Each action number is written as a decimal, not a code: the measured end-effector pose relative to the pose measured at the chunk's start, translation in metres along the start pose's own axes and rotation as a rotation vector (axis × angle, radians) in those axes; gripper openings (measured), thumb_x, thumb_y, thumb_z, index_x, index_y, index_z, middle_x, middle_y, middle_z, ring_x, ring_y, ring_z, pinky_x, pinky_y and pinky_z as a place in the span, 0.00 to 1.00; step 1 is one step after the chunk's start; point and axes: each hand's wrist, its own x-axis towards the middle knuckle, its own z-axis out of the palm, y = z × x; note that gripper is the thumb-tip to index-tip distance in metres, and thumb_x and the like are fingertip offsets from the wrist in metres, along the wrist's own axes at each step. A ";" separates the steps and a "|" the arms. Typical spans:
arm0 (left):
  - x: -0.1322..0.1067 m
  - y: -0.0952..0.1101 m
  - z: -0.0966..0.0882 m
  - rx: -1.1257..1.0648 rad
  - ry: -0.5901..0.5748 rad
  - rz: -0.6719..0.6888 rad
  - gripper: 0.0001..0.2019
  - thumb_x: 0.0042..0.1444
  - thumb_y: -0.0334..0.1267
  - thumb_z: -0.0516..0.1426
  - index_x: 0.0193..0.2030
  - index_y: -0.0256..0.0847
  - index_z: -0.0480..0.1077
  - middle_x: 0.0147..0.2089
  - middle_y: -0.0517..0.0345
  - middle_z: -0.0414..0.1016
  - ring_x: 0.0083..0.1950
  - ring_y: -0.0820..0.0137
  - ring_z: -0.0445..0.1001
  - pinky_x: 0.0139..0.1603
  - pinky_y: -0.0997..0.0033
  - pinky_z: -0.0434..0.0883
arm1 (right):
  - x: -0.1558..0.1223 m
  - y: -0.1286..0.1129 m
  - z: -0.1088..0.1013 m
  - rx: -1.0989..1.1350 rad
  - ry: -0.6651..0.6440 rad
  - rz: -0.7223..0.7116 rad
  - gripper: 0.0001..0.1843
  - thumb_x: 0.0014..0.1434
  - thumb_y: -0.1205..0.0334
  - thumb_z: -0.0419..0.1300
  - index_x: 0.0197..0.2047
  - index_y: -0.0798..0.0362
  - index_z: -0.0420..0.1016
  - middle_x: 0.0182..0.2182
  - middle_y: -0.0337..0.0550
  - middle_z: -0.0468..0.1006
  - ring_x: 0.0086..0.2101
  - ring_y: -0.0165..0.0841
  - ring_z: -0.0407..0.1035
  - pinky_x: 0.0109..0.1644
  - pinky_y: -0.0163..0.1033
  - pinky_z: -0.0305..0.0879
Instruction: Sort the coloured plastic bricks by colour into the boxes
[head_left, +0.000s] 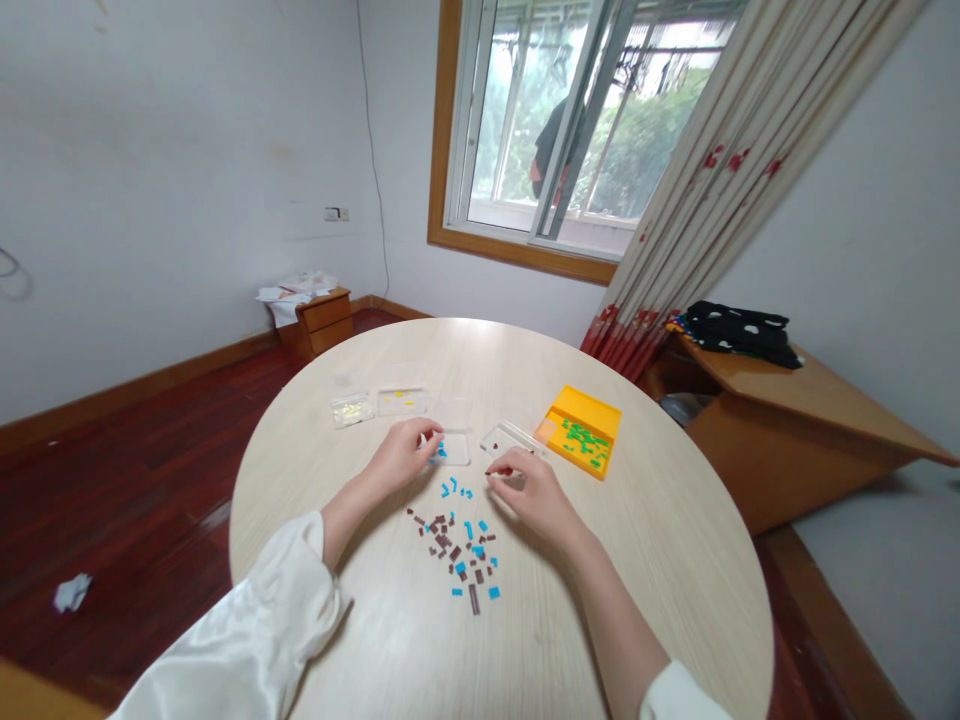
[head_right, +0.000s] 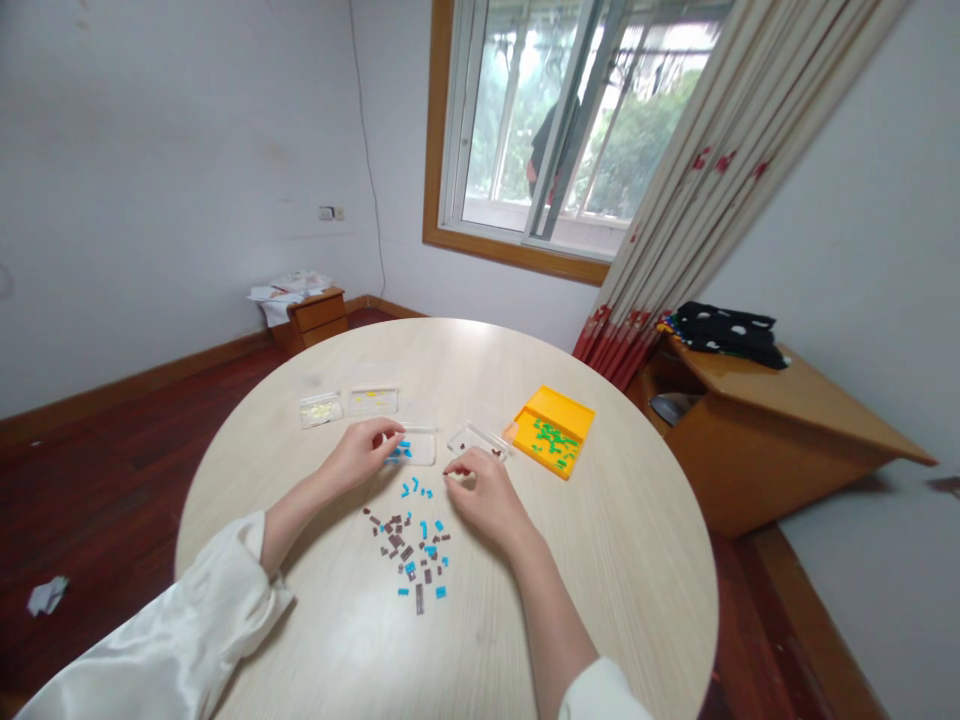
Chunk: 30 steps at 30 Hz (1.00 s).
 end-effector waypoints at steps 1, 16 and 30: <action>-0.001 0.002 0.000 0.001 -0.007 0.005 0.10 0.56 0.36 0.52 0.31 0.34 0.73 0.27 0.57 0.72 0.27 0.74 0.65 0.32 0.73 0.62 | 0.001 0.003 -0.002 -0.011 0.095 -0.016 0.04 0.52 0.67 0.57 0.30 0.53 0.74 0.29 0.42 0.75 0.33 0.32 0.68 0.40 0.38 0.63; -0.010 0.015 0.007 0.056 -0.481 0.201 0.11 0.51 0.35 0.59 0.41 0.36 0.74 0.36 0.53 0.74 0.35 0.70 0.70 0.38 0.73 0.65 | 0.004 0.035 -0.003 -0.280 0.566 0.004 0.14 0.58 0.61 0.52 0.43 0.55 0.74 0.37 0.50 0.77 0.38 0.39 0.68 0.44 0.46 0.63; -0.012 0.008 0.021 0.149 -0.488 0.293 0.07 0.54 0.30 0.55 0.36 0.37 0.75 0.37 0.53 0.72 0.38 0.69 0.71 0.41 0.73 0.66 | 0.002 0.022 0.004 -0.139 0.332 -0.041 0.12 0.57 0.67 0.51 0.41 0.55 0.74 0.34 0.47 0.76 0.36 0.36 0.68 0.44 0.43 0.64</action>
